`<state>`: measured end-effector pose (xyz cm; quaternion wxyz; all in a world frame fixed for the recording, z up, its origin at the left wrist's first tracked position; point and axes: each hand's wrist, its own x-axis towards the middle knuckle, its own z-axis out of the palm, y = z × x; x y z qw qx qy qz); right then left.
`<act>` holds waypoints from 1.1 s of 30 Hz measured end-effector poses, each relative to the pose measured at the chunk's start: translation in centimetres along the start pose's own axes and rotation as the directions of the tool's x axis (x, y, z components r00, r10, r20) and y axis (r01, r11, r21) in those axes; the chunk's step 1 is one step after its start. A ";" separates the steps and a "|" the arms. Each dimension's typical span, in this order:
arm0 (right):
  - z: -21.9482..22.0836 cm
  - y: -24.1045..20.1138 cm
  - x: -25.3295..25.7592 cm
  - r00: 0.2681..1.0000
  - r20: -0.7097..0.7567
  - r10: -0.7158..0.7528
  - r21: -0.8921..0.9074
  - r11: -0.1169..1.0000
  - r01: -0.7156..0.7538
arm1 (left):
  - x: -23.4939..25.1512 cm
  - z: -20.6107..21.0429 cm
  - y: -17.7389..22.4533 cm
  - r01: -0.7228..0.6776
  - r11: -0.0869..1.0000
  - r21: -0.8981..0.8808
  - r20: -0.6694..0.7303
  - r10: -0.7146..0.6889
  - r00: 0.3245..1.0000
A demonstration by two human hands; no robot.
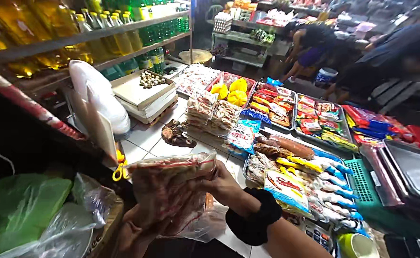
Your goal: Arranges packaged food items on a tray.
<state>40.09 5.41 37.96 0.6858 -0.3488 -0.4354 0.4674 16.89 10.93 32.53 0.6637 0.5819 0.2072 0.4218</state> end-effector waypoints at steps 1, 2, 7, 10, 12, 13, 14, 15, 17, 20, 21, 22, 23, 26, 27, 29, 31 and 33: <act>-1.3 0.2 0.4 0.998 -0.006 0.055 0.030 0.998 -0.055 | 1.6 -0.2 -0.8 0.024 0.998 0.060 0.074 -0.029 0.997; -2.3 0.4 0.6 0.996 -0.067 0.067 -0.009 0.998 -0.068 | 3.2 -0.1 -1.5 0.052 0.992 0.111 0.134 -0.067 0.989; -5.8 2.2 2.2 0.950 -0.199 -0.239 -0.349 0.924 0.159 | 10.0 4.0 -5.1 0.091 0.996 0.005 0.093 -0.091 0.991; -9.2 0.8 4.2 0.940 -0.120 -0.321 -0.437 0.867 0.240 | 14.1 7.1 -6.1 0.082 0.992 -0.093 0.048 -0.078 0.996; -11.9 -1.0 5.8 0.950 -0.089 -0.299 -0.468 0.854 0.225 | 17.7 8.6 -6.5 0.058 0.992 -0.113 0.105 -0.046 0.993; -12.8 -1.4 6.5 0.938 -0.134 -0.320 -0.459 0.859 0.228 | 19.6 9.3 -6.7 0.063 0.991 -0.116 0.139 -0.046 0.989; -13.5 -1.6 7.2 0.909 -0.217 -0.356 -0.447 0.864 0.232 | 21.6 10.0 -6.9 0.087 0.988 -0.130 0.181 -0.063 0.981; -14.2 -1.7 8.1 0.862 -0.320 -0.394 -0.430 0.871 0.238 | 23.5 10.6 -7.4 0.138 0.979 -0.148 0.232 -0.102 0.967; -15.7 -2.3 9.9 0.743 -0.502 -0.442 -0.408 0.879 0.246 | 26.4 11.7 -8.5 0.247 0.960 -0.136 0.338 -0.189 0.922; -19.2 -3.2 12.8 0.627 -0.618 -0.475 -0.435 0.870 0.232 | 30.4 15.3 -8.2 0.231 0.972 0.046 0.224 -0.235 0.946; -20.5 -3.2 13.9 0.584 -0.660 -0.473 -0.442 0.873 0.208 | 32.0 16.6 -7.6 0.167 0.955 0.244 0.157 -0.209 0.965; -22.1 -3.0 15.1 0.541 -0.685 -0.487 -0.463 0.865 0.192 | 33.7 17.7 -7.2 0.072 0.883 0.464 0.128 -0.148 0.981; -23.9 -2.9 16.1 0.507 -0.695 -0.510 -0.495 0.851 0.179 | 35.5 18.7 -7.4 -0.016 0.789 0.614 0.137 -0.087 0.987; -29.1 -1.9 18.2 0.520 -0.686 -0.510 -0.551 0.830 0.087 | 39.7 19.5 -9.4 -0.027 0.649 0.760 0.146 -0.131 0.981; -30.5 -1.3 18.7 0.537 -0.706 -0.462 -0.534 0.845 0.025 | 40.5 19.3 -10.4 0.012 0.659 0.752 0.111 -0.145 0.983; -33.1 1.1 19.4 0.567 -0.760 -0.318 -0.482 0.861 -0.163 | 40.7 18.3 -13.4 0.076 0.679 0.730 0.058 -0.173 0.983; -35.7 5.0 19.9 0.616 -0.766 -0.185 -0.478 0.804 -0.353 | 40.1 17.1 -17.3 0.088 0.661 0.745 0.090 -0.230 0.969; -36.8 6.8 20.2 0.683 -0.727 -0.076 -0.520 0.710 -0.475 | 39.0 17.1 -19.3 0.040 0.587 0.809 0.150 -0.271 0.951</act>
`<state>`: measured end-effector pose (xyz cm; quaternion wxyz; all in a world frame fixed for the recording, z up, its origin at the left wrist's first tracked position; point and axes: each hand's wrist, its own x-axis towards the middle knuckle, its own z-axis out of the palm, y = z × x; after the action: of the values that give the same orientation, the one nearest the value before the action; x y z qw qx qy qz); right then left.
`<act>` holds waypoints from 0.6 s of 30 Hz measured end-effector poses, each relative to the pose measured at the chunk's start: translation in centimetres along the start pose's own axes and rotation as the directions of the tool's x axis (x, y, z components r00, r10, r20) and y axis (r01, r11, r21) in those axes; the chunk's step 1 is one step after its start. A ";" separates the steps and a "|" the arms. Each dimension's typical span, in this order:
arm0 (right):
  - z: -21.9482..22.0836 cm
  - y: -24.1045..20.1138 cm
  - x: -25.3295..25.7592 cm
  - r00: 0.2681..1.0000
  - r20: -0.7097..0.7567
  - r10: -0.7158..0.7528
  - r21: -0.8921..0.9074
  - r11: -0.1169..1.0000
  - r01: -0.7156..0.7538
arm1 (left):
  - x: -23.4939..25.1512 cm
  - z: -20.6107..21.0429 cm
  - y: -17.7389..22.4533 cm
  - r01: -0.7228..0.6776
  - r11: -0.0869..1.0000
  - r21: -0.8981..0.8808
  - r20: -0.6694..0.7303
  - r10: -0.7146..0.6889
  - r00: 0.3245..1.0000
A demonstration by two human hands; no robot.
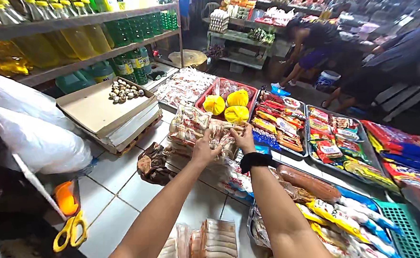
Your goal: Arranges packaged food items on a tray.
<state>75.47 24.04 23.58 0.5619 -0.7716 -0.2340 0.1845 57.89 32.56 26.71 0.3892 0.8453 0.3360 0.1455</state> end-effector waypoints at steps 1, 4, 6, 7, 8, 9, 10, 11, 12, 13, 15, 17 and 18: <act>-0.1 -0.7 0.2 0.999 0.045 -0.016 -0.060 0.998 0.019 | -0.3 0.3 0.5 -0.032 0.998 0.061 -0.014 0.033 0.999; -1.0 -3.4 -0.6 0.987 -0.002 -0.161 -0.126 0.979 0.159 | -0.3 0.6 1.9 -0.109 0.981 0.158 -0.084 0.123 0.989; -0.9 -3.5 -0.3 0.982 -0.093 -0.167 -0.199 0.969 0.146 | 0.6 0.4 2.3 -0.086 0.964 0.251 -0.035 0.097 0.995; -0.6 -3.5 -0.4 0.987 -0.102 -0.124 -0.303 0.949 0.088 | 1.0 0.2 2.5 -0.042 0.947 0.319 0.042 0.030 0.999; -0.3 -3.7 -0.3 0.992 -0.106 -0.072 -0.416 0.909 0.022 | 1.2 -0.1 2.7 -0.018 0.919 0.393 0.098 -0.023 0.995; 0.0 -4.4 -0.5 0.992 -0.108 -0.060 -0.515 0.857 -0.004 | 1.3 -0.3 2.9 -0.025 0.881 0.473 0.119 -0.036 0.992; 0.4 -4.9 -0.8 0.984 -0.100 -0.146 -0.583 0.810 0.061 | 1.2 -0.5 3.1 -0.049 0.843 0.536 0.127 -0.023 0.992; 1.0 -5.1 -0.9 0.953 -0.052 -0.297 -0.631 0.749 0.199 | 1.1 -0.7 3.2 -0.069 0.813 0.579 0.150 -0.023 0.988; 1.8 -4.7 -0.7 0.904 0.043 -0.426 -0.657 0.669 0.347 | 0.9 -0.9 3.2 -0.088 0.798 0.596 0.182 -0.028 0.983; 2.9 -4.0 -0.6 0.871 0.154 -0.467 -0.680 0.589 0.436 | 0.8 -1.0 2.8 -0.110 0.791 0.601 0.213 -0.027 0.977; 4.7 -2.7 -1.1 0.890 0.305 -0.338 -0.734 0.513 0.446 | -0.2 -1.1 1.0 -0.164 0.791 0.589 0.277 -0.007 0.961; 5.4 -3.2 -1.4 0.902 0.359 -0.238 -0.770 0.471 0.431 | -2.7 -2.7 -0.3 -0.179 0.813 0.554 0.316 -0.007 0.949; 5.4 -3.5 -1.6 0.905 0.371 -0.208 -0.781 0.457 0.426 | -4.8 -3.8 -1.0 -0.173 0.834 0.524 0.286 0.018 0.958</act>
<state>70.69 28.28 25.33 0.1085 -0.8617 -0.4952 0.0232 51.99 31.86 28.55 0.1678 0.9483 0.2642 -0.0526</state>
